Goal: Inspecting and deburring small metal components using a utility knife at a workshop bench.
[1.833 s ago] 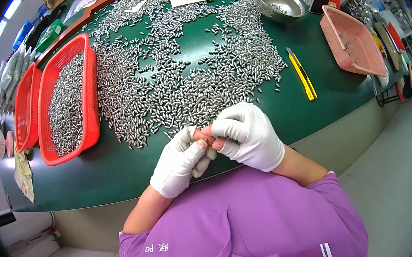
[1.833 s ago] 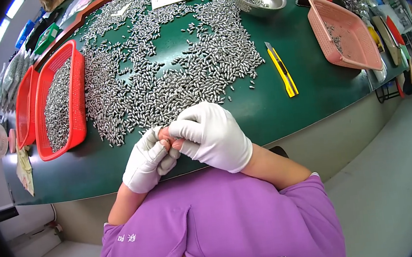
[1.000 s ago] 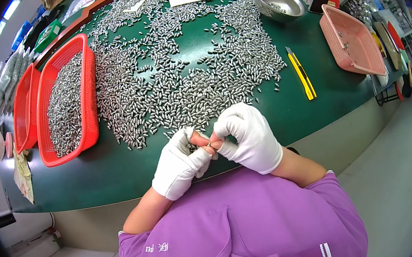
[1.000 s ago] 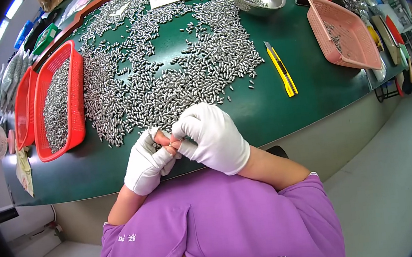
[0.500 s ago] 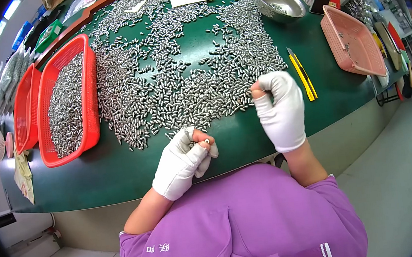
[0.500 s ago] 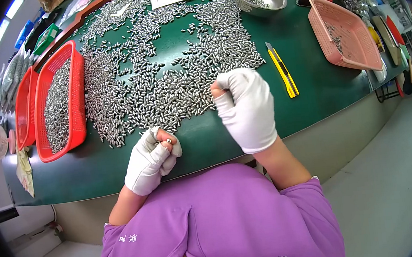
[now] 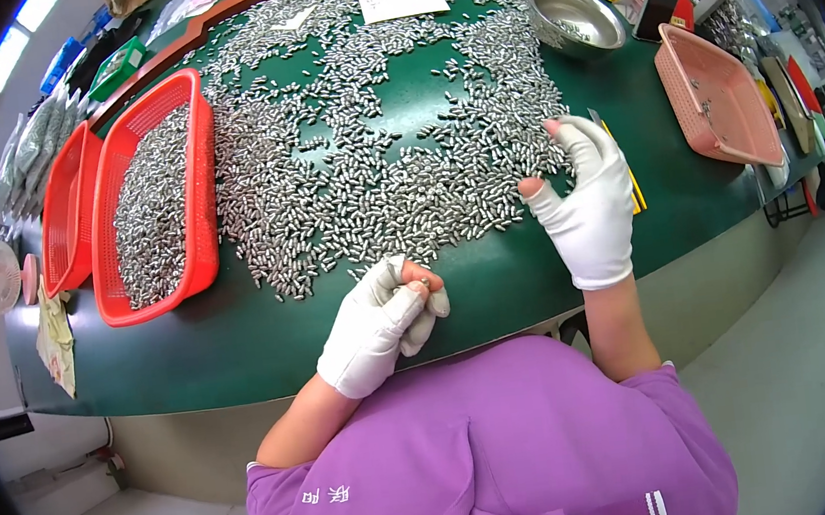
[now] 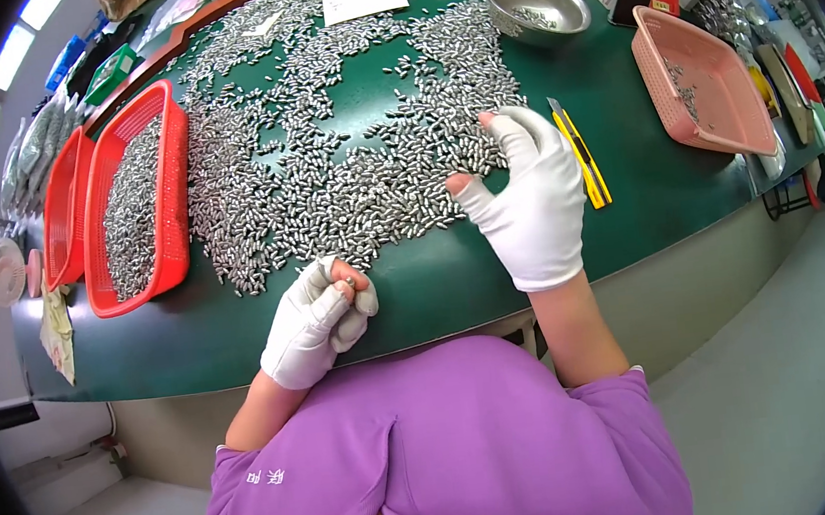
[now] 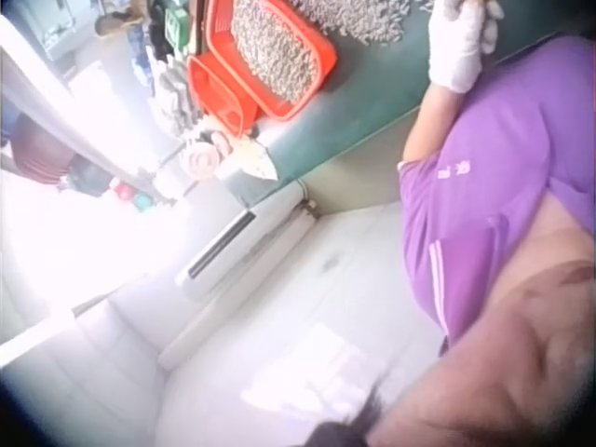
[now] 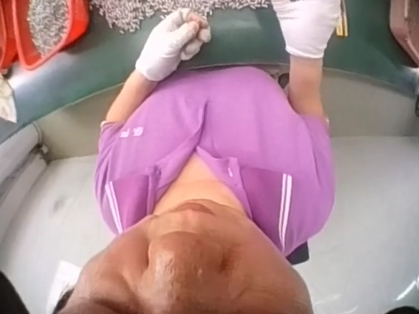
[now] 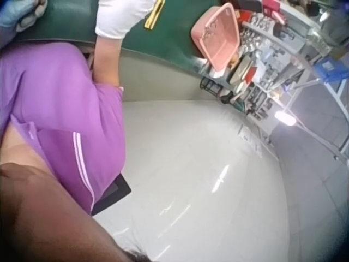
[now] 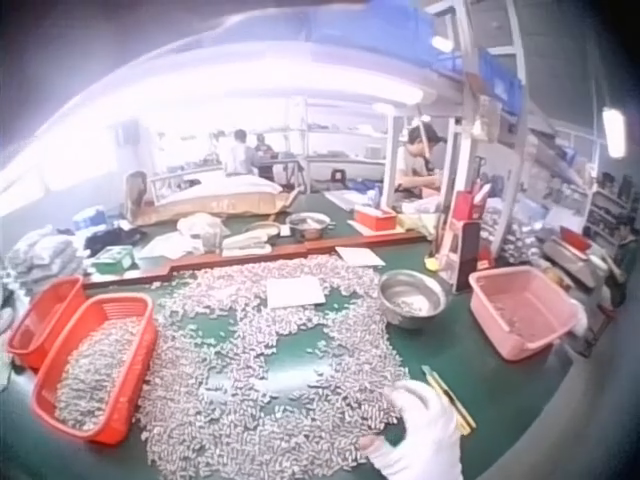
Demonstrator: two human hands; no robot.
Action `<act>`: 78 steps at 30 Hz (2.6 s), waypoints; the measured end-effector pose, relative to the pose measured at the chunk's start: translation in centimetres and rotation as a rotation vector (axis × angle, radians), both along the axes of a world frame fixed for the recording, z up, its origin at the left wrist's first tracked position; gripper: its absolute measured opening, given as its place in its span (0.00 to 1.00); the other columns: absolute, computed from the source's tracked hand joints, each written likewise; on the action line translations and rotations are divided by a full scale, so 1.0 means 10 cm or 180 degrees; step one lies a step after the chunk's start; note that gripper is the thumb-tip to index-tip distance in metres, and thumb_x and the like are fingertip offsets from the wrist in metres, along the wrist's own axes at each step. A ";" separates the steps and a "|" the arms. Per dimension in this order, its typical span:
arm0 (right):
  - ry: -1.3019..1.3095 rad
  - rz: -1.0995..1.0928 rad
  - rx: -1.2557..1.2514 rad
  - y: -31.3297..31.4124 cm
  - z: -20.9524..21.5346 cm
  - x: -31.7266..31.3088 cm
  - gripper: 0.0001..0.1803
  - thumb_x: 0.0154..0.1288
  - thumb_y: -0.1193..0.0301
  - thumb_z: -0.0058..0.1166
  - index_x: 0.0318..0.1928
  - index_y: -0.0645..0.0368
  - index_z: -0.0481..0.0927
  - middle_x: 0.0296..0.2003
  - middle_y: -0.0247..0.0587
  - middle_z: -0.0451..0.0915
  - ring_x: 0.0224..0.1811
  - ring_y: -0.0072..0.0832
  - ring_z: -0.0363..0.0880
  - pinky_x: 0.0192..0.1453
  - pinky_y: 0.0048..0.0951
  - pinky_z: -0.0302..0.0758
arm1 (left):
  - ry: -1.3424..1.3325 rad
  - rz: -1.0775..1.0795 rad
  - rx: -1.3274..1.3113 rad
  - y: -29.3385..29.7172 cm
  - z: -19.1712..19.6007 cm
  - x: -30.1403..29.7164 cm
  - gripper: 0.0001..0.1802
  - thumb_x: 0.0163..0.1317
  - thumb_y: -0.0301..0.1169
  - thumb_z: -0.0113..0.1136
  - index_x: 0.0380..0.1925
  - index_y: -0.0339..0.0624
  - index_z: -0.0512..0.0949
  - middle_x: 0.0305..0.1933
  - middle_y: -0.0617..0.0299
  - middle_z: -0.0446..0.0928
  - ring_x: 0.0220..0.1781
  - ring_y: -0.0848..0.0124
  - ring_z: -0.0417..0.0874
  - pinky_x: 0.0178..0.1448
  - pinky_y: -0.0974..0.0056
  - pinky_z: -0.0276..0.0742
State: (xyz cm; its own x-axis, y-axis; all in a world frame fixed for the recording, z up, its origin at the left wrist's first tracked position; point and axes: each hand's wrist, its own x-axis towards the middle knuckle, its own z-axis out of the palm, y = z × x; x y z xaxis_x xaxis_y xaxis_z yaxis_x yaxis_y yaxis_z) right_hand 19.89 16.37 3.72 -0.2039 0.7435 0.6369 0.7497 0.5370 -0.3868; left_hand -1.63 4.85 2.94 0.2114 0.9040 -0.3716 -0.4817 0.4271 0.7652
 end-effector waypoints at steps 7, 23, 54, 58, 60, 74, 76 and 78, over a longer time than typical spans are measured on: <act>0.0099 0.2095 0.0265 -0.28 0.12 -0.29 0.15 0.44 0.65 0.67 0.36 0.48 0.81 0.41 0.36 0.77 0.46 0.44 0.77 0.45 0.44 0.74 | 0.0133 -0.0188 -0.0048 0.00 0.01 -0.02 0.08 0.69 0.33 0.55 0.40 0.41 0.70 0.32 0.63 0.76 0.21 0.81 0.66 0.25 0.75 0.61; 0.0106 0.2479 0.0594 -0.30 0.12 -0.48 0.15 0.43 0.70 0.65 0.34 0.53 0.77 0.31 0.36 0.76 0.31 0.36 0.78 0.29 0.36 0.73 | -0.0201 -0.0139 -0.0066 -0.01 -0.05 -0.05 0.06 0.67 0.32 0.57 0.39 0.46 0.71 0.33 0.63 0.76 0.22 0.82 0.66 0.23 0.77 0.57; 0.0449 0.2117 -0.0031 -0.27 -0.03 -0.35 0.13 0.47 0.78 0.63 0.36 0.57 0.80 0.31 0.40 0.80 0.35 0.41 0.80 0.38 0.38 0.76 | 0.5586 0.2618 0.1200 0.33 0.41 -2.08 0.06 0.65 0.27 0.56 0.37 0.36 0.77 0.37 0.56 0.78 0.40 0.67 0.78 0.48 0.65 0.73; 0.0510 0.2026 0.0018 -0.26 -0.08 -0.32 0.13 0.46 0.78 0.64 0.36 0.58 0.80 0.31 0.40 0.80 0.34 0.40 0.80 0.36 0.38 0.76 | 0.6233 0.2440 0.1168 0.26 0.43 -1.99 0.06 0.59 0.27 0.61 0.34 0.36 0.79 0.43 0.52 0.79 0.45 0.58 0.80 0.51 0.60 0.74; 0.0556 0.1993 0.0013 -0.28 -0.09 -0.30 0.15 0.44 0.79 0.64 0.37 0.58 0.80 0.32 0.40 0.80 0.33 0.39 0.80 0.36 0.37 0.76 | 0.6262 0.2452 0.1243 0.21 0.43 -1.95 0.06 0.59 0.27 0.61 0.34 0.35 0.79 0.44 0.52 0.79 0.47 0.59 0.80 0.52 0.60 0.74; -0.0714 -0.1550 -0.0912 0.13 -0.13 0.87 0.22 0.53 0.60 0.66 0.48 0.54 0.82 0.46 0.44 0.79 0.46 0.40 0.80 0.51 0.39 0.77 | 0.5172 0.0855 0.3456 -0.21 0.21 -0.09 0.16 0.35 0.18 0.69 0.23 0.43 0.71 0.36 0.59 0.75 0.51 0.49 0.77 0.45 0.50 0.74; -0.0725 -0.1619 -0.0916 0.15 -0.22 0.89 0.17 0.53 0.60 0.65 0.42 0.55 0.84 0.44 0.44 0.80 0.44 0.40 0.80 0.49 0.39 0.78 | 0.5164 0.0538 0.3381 -0.22 0.10 -0.08 0.19 0.35 0.14 0.67 0.24 0.42 0.68 0.37 0.56 0.73 0.53 0.48 0.76 0.48 0.51 0.75; -0.0511 -0.1614 -0.0935 0.17 -0.25 0.92 0.14 0.54 0.62 0.64 0.38 0.56 0.84 0.42 0.44 0.80 0.41 0.40 0.81 0.47 0.38 0.78 | 0.5221 0.0443 0.3183 -0.22 0.06 -0.04 0.15 0.34 0.16 0.69 0.18 0.38 0.70 0.34 0.55 0.74 0.51 0.49 0.76 0.46 0.52 0.75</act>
State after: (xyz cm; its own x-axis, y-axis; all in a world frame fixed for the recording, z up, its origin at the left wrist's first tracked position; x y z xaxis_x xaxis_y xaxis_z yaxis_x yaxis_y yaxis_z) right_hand 29.04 18.09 1.27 0.1453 0.9131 0.3810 0.9454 -0.0145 -0.3257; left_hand -2.08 2.61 3.59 0.1654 0.8595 0.4835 0.8678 -0.3598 0.3427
